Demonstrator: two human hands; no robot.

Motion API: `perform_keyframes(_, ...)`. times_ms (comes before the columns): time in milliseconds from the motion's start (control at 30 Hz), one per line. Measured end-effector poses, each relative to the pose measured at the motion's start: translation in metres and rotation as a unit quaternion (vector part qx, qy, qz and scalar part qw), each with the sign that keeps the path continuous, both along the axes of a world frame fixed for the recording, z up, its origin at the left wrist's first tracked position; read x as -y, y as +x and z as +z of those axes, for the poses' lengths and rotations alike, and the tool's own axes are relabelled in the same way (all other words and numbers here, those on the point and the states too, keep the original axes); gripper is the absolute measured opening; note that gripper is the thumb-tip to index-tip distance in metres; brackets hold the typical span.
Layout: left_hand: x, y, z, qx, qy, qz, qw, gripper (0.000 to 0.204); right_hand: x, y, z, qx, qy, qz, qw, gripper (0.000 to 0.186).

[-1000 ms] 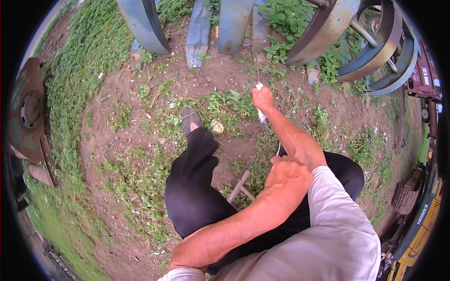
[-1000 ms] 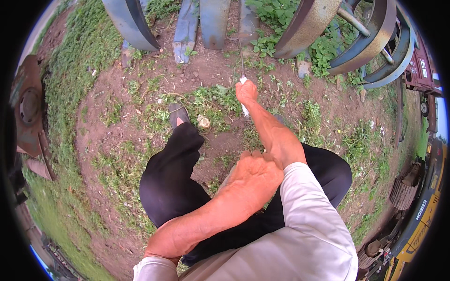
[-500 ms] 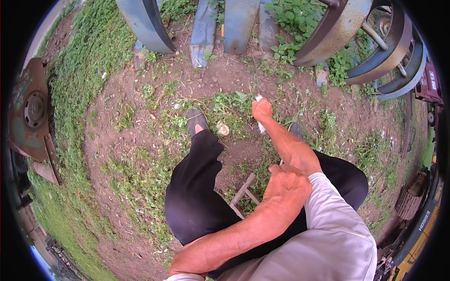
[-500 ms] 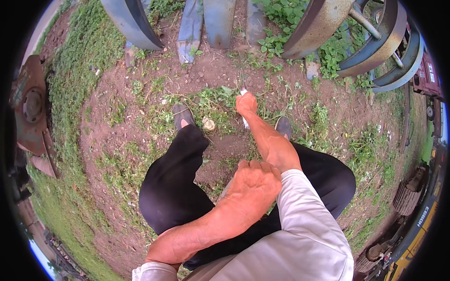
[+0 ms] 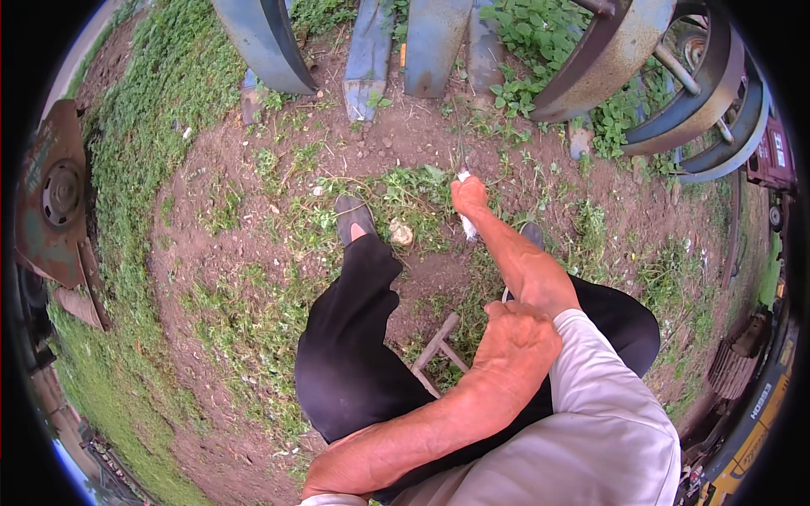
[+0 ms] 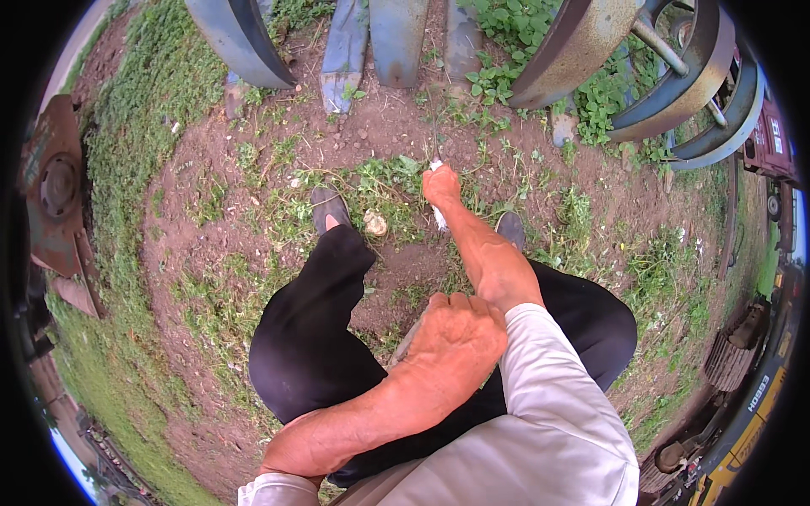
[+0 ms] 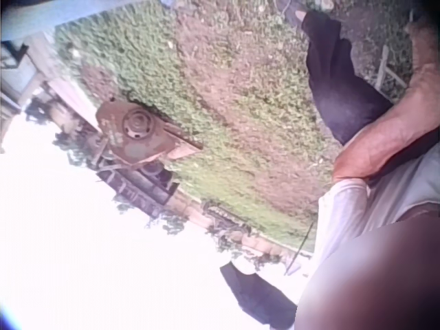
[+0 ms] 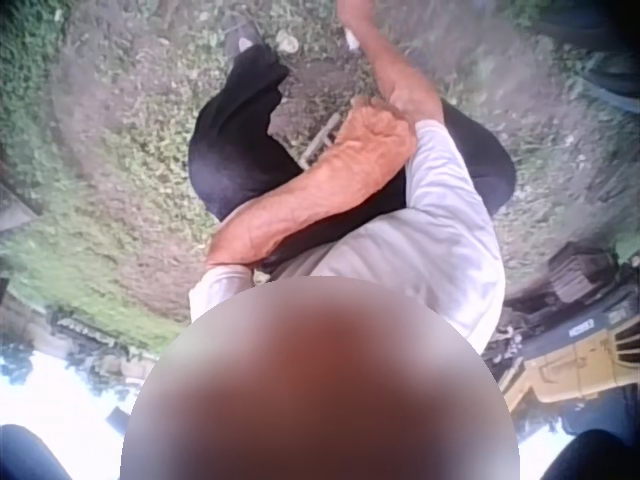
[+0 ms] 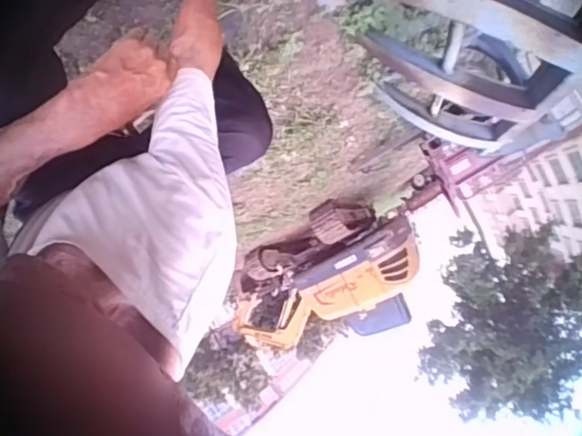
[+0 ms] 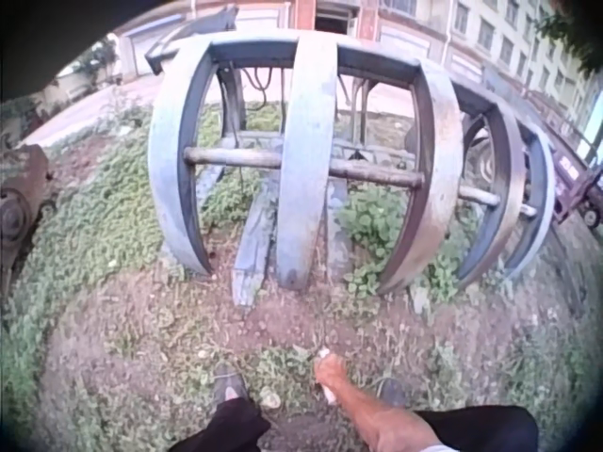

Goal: The recorder sits on a small stool and uses a whetstone to sharpen the curved blade of a hand-held weeding tool or sickle.

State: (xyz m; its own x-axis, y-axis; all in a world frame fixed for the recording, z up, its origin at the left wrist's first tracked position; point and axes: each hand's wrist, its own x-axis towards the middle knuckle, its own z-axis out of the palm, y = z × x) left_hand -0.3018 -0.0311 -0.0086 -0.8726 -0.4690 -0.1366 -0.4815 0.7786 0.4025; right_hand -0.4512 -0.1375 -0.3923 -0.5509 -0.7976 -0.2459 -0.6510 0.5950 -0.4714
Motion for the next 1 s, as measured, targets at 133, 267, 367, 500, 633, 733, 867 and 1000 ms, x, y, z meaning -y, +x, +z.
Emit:
perform_keyframes(133,-0.001,0.002,0.000,0.011,0.010,0.001,1.000,0.015,0.001,0.006,0.011,0.013,0.013,0.014,1.000,0.044)
perform_keyframes(267,0.001,0.003,0.001,0.029,0.006,-0.012,0.999,0.015,-0.008,0.013,0.022,0.028,0.069,0.023,0.997,0.044)
perform_keyframes(367,0.002,0.003,0.005,0.016,0.042,-0.016,0.999,0.015,-0.024,0.015,0.024,0.043,0.094,0.034,0.994,0.043)
perform_keyframes(500,0.003,0.005,0.008,0.005,0.050,-0.023,0.998,0.013,-0.033,0.014,0.026,0.057,0.058,0.007,0.997,0.045)
perform_keyframes(633,0.007,0.007,0.006,0.006,0.107,-0.018,0.994,0.012,-0.062,0.027,0.027,0.072,0.066,-0.005,0.995,0.042)
perform_keyframes(733,0.008,0.004,0.012,-0.019,0.118,-0.012,0.993,0.011,-0.105,0.022,0.022,0.152,0.107,0.014,0.982,0.039)
perform_keyframes(867,0.003,0.010,0.013,-0.056,0.073,-0.015,0.996,0.011,-0.129,0.037,0.036,0.143,0.118,-0.005,0.983,0.038)
perform_keyframes(1000,0.000,0.011,0.007,0.003,0.103,-0.032,0.994,0.014,-0.111,0.023,0.051,0.078,0.179,-0.031,0.980,0.042)
